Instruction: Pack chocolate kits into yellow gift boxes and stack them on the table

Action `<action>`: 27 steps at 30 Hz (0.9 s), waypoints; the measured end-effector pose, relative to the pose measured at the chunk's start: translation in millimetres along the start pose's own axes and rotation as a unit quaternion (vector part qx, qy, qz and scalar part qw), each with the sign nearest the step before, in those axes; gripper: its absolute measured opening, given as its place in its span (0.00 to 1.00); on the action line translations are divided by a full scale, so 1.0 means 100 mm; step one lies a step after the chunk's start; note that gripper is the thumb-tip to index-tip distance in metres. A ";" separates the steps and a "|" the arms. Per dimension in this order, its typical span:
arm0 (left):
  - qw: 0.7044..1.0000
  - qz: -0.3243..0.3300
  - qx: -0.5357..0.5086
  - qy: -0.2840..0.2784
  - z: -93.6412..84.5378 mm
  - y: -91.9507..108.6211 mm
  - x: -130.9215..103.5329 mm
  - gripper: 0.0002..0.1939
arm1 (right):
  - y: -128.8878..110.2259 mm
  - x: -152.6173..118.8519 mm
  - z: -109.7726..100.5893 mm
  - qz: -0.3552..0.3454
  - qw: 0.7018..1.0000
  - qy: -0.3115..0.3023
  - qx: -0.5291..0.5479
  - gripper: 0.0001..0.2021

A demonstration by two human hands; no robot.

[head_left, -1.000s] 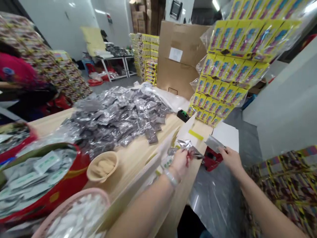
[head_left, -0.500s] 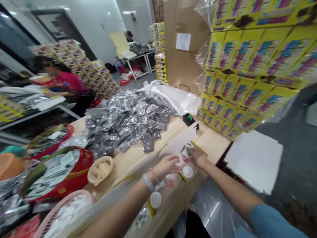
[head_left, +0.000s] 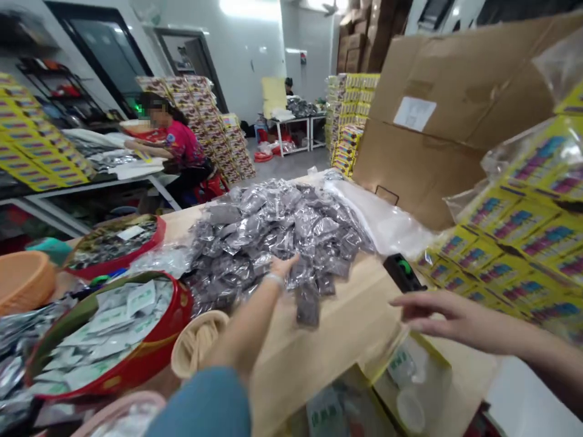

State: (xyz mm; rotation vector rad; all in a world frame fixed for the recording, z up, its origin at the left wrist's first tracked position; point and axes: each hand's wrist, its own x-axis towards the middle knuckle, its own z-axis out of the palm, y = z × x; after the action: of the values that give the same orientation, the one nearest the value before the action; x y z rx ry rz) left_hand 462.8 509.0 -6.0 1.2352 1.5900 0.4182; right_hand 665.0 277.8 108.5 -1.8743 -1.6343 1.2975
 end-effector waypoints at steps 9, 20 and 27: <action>0.998 0.027 0.037 0.043 0.28 -0.54 0.51 0.38 | 0.03 2.89 0.43 0.202 0.975 0.083 -0.032 0.35; 0.914 -0.129 -0.289 -0.256 -0.95 -0.94 0.09 0.12 | 0.41 3.00 0.10 0.127 0.984 -0.077 -0.102 0.23; 0.888 -0.100 -0.233 -0.384 -1.31 -0.98 -0.17 0.11 | -0.38 2.42 0.43 -0.171 0.950 -0.056 -0.254 0.50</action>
State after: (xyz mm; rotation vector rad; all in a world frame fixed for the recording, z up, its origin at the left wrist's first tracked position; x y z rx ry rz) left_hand 299.9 494.0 -18.7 0.7095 0.8438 0.1264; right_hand 589.4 496.1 15.2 -1.6718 -2.4044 0.9083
